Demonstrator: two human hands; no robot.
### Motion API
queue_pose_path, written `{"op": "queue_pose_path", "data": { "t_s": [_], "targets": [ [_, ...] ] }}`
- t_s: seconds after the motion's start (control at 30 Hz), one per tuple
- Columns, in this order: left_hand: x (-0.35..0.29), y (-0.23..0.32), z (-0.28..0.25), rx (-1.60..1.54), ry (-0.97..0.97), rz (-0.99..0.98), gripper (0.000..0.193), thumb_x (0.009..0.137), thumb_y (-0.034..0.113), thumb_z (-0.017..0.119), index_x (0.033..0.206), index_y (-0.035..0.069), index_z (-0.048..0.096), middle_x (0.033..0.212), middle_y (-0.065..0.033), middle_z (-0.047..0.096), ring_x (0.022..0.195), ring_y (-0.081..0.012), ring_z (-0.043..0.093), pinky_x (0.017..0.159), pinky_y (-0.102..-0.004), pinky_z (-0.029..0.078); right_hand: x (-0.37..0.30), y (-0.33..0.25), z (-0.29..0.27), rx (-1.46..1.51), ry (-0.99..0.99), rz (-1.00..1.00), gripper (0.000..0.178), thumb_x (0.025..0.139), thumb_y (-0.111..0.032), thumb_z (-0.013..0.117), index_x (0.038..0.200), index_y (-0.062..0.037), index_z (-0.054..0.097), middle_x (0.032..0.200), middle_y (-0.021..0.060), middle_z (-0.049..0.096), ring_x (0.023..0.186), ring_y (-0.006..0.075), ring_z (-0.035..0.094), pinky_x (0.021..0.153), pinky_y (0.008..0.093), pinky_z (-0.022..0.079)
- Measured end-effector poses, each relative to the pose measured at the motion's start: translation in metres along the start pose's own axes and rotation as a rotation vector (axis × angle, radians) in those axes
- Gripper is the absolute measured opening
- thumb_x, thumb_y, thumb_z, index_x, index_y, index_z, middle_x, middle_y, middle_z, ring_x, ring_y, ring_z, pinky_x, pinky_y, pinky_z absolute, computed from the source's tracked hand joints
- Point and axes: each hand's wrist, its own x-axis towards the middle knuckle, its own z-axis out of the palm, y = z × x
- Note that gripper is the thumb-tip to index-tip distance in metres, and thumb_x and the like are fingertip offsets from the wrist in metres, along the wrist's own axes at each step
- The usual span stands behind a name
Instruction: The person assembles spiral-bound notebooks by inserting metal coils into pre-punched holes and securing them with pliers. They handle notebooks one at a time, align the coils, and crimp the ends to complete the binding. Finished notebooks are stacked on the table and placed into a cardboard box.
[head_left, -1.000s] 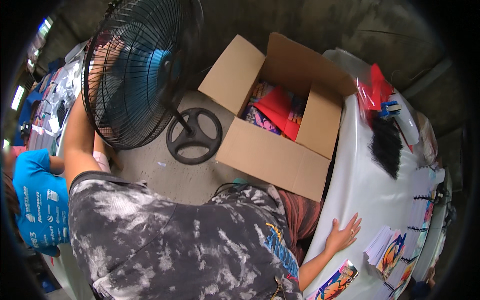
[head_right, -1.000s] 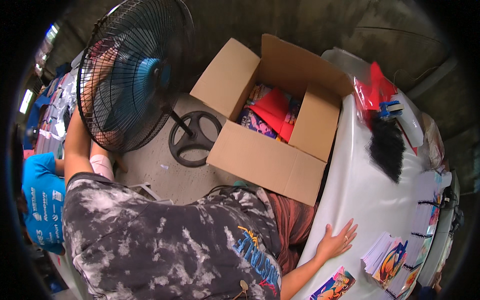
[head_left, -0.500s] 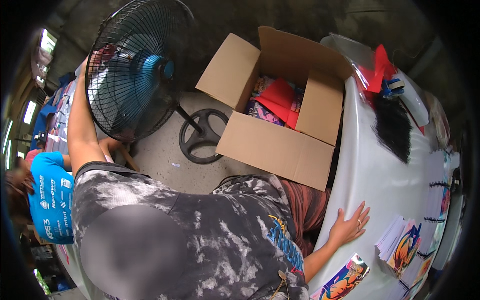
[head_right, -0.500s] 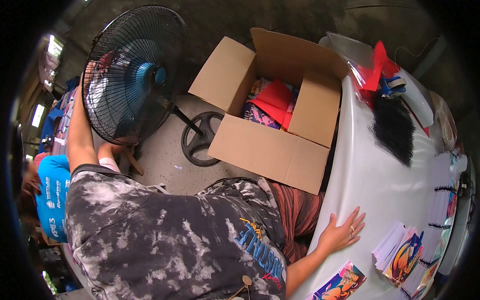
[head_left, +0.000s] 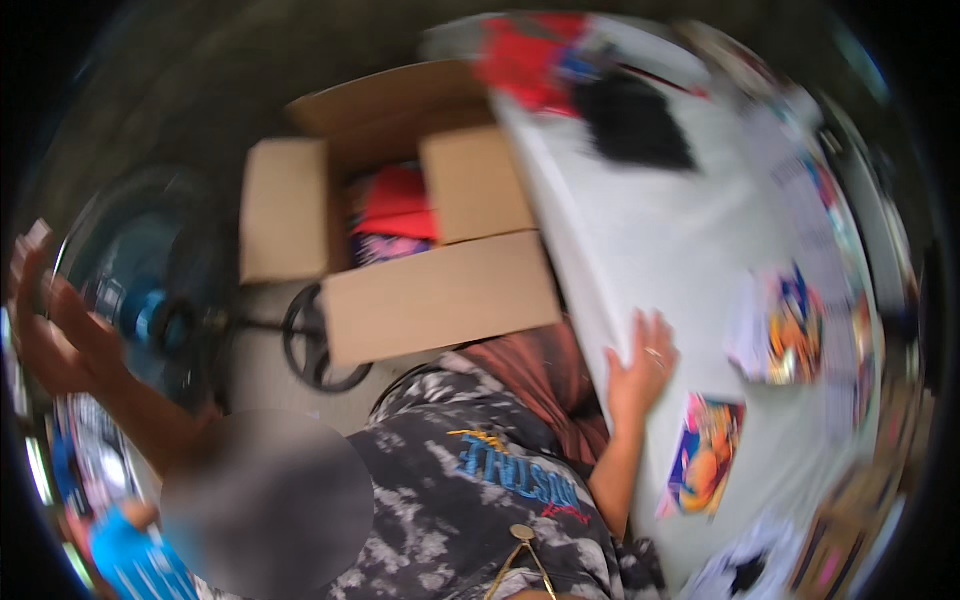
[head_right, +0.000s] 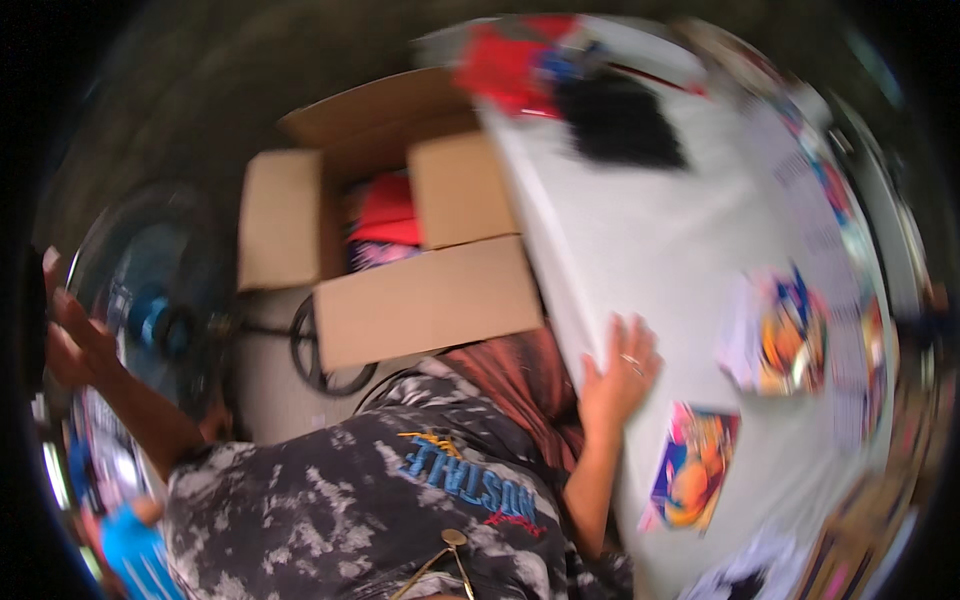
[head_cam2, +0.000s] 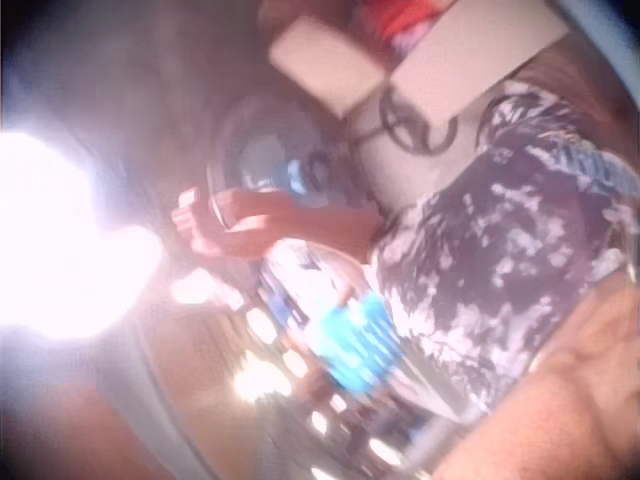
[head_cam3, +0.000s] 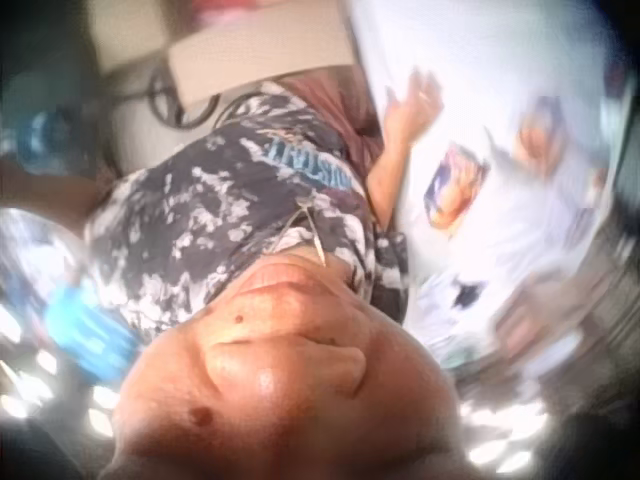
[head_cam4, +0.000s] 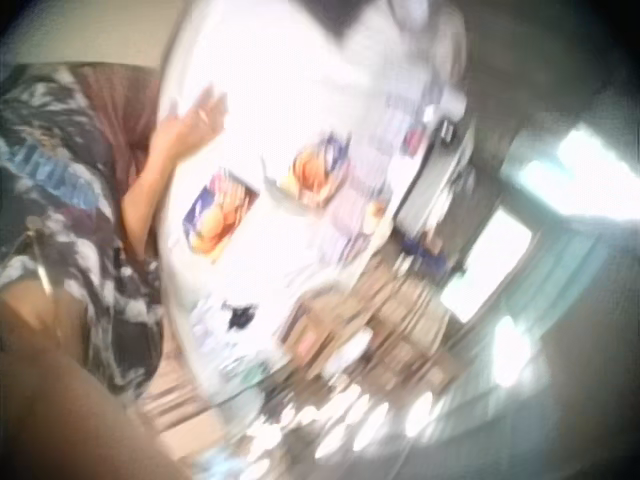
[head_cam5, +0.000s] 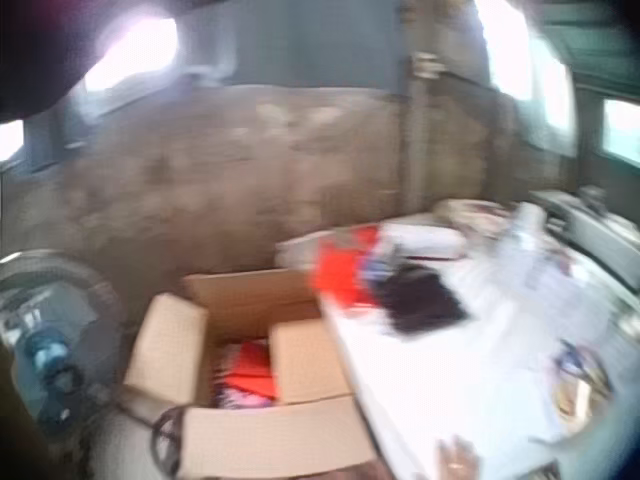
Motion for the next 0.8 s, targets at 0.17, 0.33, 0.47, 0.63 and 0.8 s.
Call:
{"op": "queue_pose_path", "data": {
  "t_s": [0.17, 0.33, 0.47, 0.63, 0.8],
  "targets": [
    [0.079, 0.132, 0.159, -0.716, -0.039, -0.123, 0.027, 0.072, 0.01, 0.067, 0.095, -0.002, 0.06, 0.088, -0.0145, 0.065, 0.081, -0.0298, 0.061, 0.07, -0.0374, 0.049, -0.039, 0.006, -0.028, 0.556, 0.282, -0.03, 0.039, 0.078, -0.013, 0.065, 0.116, -0.0077, 0.059, 0.119, 0.0082, 0.058, 0.118, 0.0335, 0.046, 0.103, 0.0479, 0.027],
    [0.17, 0.271, 0.246, -1.266, -0.159, 0.349, 0.036, 0.069, 0.01, 0.07, 0.104, 0.007, 0.061, 0.091, -0.0079, 0.061, 0.087, -0.0249, 0.058, 0.072, -0.0351, 0.044, -0.107, 0.018, -0.092, -0.048, 0.585, 0.506, 0.043, 0.078, -0.022, 0.067, 0.118, -0.0088, 0.059, 0.13, 0.0095, 0.05, 0.125, 0.0322, 0.038, 0.103, 0.0476, 0.025],
    [0.216, 0.362, 0.31, -1.42, -0.207, 0.5, 0.054, 0.069, 0.013, 0.072, 0.119, 0.008, 0.052, 0.114, -0.0075, 0.055, 0.102, -0.028, 0.053, 0.085, -0.0377, 0.043, -0.13, 0.043, -0.097, -0.178, 0.29, 0.675, 0.045, 0.082, -0.037, 0.061, 0.121, -0.0147, 0.058, 0.136, 0.0072, 0.045, 0.13, 0.0312, 0.033, 0.105, 0.0526, 0.02],
    [0.202, 0.421, 0.332, -1.251, -0.061, 0.669, 0.041, 0.072, 0.015, 0.069, 0.112, 0.012, 0.059, 0.113, -0.0038, 0.059, 0.105, -0.022, 0.054, 0.088, -0.0337, 0.041, -0.134, 0.059, -0.106, -0.086, 0.268, 0.71, 0.05, 0.077, -0.041, 0.064, 0.12, -0.0181, 0.059, 0.136, 0.0041, 0.045, 0.13, 0.0297, 0.033, 0.105, 0.0531, 0.021],
    [0.246, 0.412, 0.351, -1.656, -0.293, 0.431, 0.021, 0.082, 0.014, 0.062, 0.101, 0.005, 0.066, 0.087, -0.0091, 0.067, 0.075, -0.0256, 0.063, 0.067, -0.0351, 0.049, -0.13, 0.062, -0.108, -0.053, 0.277, 0.643, 0.052, 0.074, -0.043, 0.066, 0.119, -0.0195, 0.06, 0.134, 0.0023, 0.048, 0.13, 0.0279, 0.035, 0.106, 0.0523, 0.02]
  ]
}}
